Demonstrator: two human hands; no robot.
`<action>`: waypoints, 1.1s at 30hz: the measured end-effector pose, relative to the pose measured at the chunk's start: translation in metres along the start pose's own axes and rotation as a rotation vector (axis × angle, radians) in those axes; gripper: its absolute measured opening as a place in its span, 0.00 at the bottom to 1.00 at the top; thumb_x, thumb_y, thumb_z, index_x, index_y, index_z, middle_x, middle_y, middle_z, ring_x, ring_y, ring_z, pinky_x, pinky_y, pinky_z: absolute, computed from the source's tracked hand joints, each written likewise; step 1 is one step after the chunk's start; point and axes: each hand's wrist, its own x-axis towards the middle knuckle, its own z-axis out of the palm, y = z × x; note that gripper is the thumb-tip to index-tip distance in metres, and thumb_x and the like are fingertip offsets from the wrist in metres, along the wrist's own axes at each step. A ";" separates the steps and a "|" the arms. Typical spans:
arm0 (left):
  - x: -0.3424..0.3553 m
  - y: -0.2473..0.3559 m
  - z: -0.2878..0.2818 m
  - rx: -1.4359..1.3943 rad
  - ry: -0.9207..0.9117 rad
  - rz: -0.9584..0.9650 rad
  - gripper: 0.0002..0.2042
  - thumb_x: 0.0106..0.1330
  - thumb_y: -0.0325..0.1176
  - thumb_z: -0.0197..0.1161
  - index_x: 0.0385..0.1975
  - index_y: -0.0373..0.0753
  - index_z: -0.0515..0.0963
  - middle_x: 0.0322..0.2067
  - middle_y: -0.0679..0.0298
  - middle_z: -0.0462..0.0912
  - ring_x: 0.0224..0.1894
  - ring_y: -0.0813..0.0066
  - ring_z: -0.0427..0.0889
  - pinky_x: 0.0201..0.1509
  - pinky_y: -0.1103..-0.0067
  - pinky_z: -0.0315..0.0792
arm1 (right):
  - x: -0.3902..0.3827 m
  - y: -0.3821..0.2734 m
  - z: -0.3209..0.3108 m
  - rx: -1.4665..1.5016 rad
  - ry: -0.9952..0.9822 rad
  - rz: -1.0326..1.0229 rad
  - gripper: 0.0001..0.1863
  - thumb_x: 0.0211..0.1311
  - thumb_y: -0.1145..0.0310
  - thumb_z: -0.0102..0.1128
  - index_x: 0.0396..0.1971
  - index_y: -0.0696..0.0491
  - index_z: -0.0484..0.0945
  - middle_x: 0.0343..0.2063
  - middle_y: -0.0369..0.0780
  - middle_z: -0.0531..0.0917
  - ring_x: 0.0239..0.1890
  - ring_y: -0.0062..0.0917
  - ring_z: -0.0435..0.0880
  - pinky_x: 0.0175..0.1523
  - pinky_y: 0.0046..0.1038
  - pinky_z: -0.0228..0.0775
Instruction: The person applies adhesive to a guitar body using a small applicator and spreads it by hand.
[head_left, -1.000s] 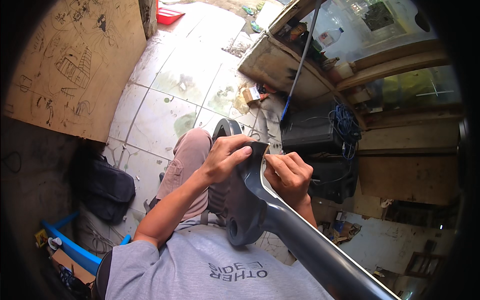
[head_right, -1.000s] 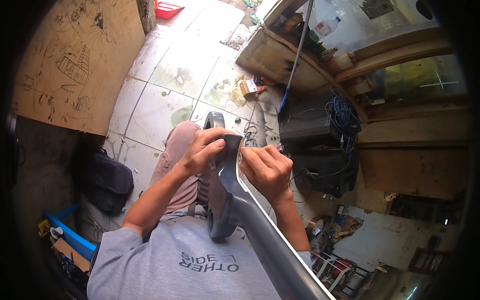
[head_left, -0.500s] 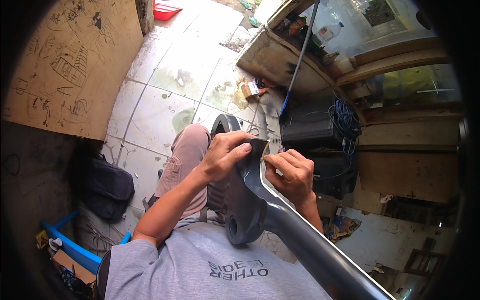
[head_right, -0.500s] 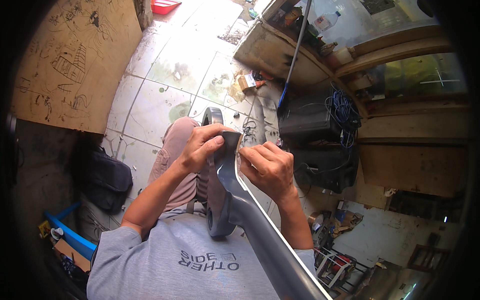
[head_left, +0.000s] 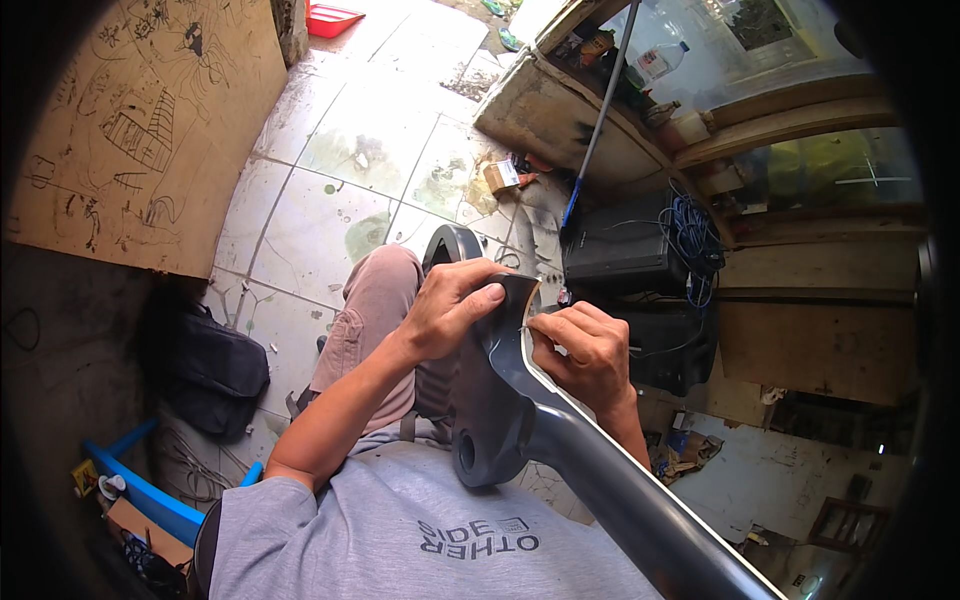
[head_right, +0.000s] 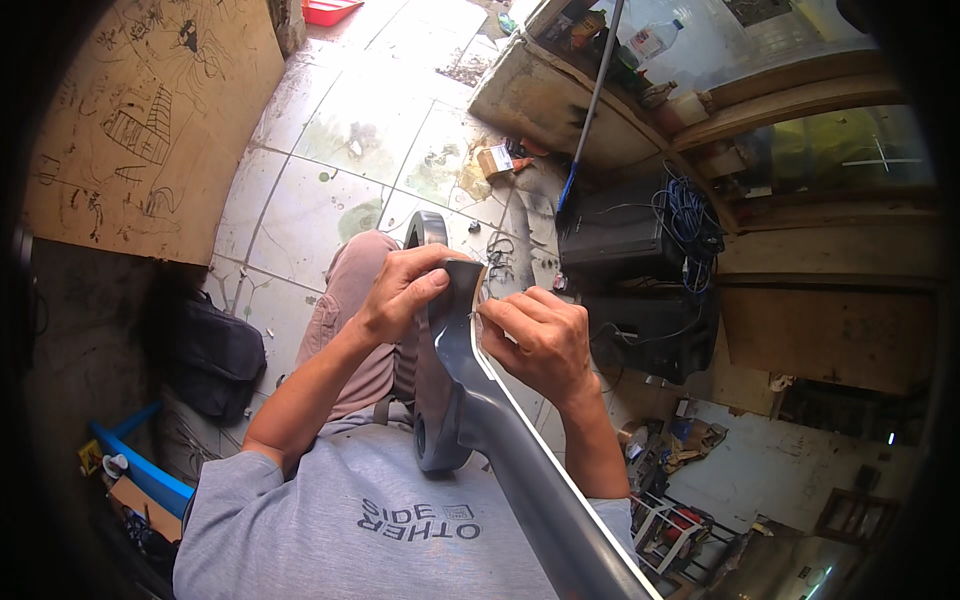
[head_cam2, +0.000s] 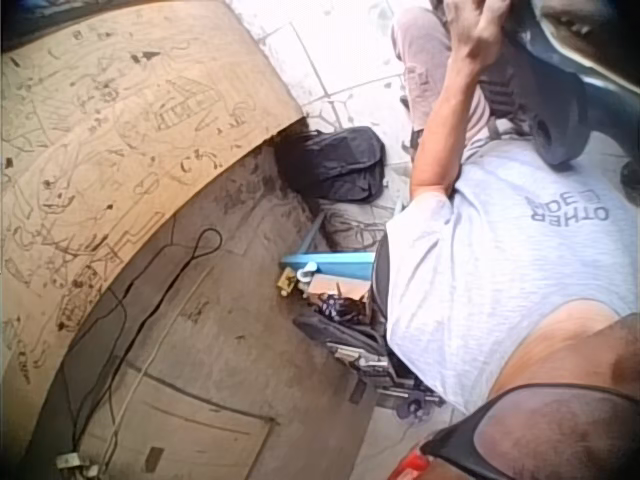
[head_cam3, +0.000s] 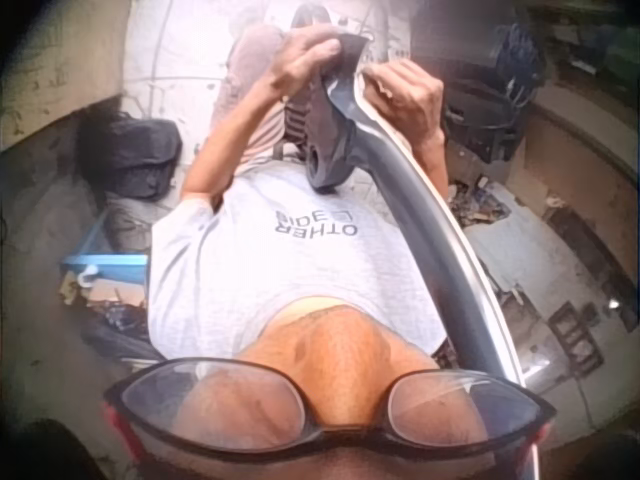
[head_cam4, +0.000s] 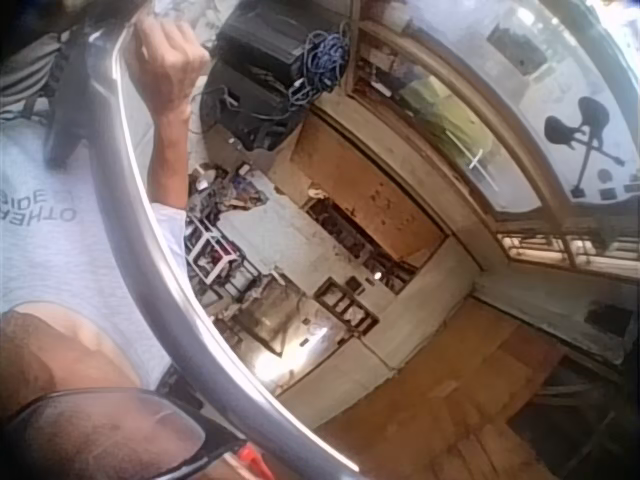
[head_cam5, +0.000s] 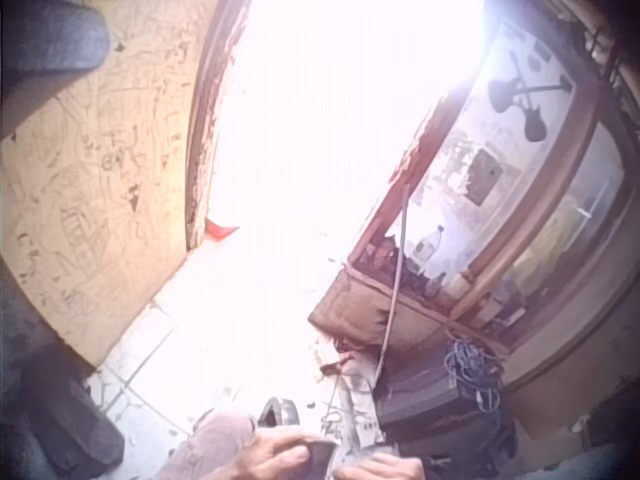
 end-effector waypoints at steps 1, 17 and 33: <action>0.000 -0.001 -0.001 0.012 -0.014 -0.003 0.25 0.73 0.46 0.55 0.52 0.27 0.83 0.42 0.55 0.87 0.44 0.70 0.85 0.50 0.75 0.77 | 0.000 0.000 -0.001 0.002 -0.005 0.001 0.11 0.46 0.77 0.73 0.31 0.49 0.85 0.21 0.33 0.84 0.21 0.25 0.81 0.26 0.29 0.74; -0.002 -0.002 -0.001 0.012 -0.022 -0.019 0.26 0.74 0.47 0.55 0.53 0.27 0.83 0.42 0.54 0.88 0.44 0.70 0.85 0.51 0.75 0.78 | -0.003 -0.003 -0.008 0.028 -0.087 0.018 0.09 0.49 0.76 0.75 0.31 0.49 0.86 0.22 0.34 0.85 0.23 0.26 0.82 0.27 0.29 0.74; -0.001 0.000 -0.002 0.013 -0.024 -0.037 0.26 0.73 0.47 0.56 0.52 0.27 0.83 0.43 0.54 0.88 0.46 0.69 0.86 0.52 0.74 0.78 | -0.002 -0.003 -0.003 0.121 -0.064 0.107 0.07 0.50 0.76 0.73 0.31 0.51 0.87 0.22 0.37 0.85 0.23 0.29 0.83 0.29 0.31 0.74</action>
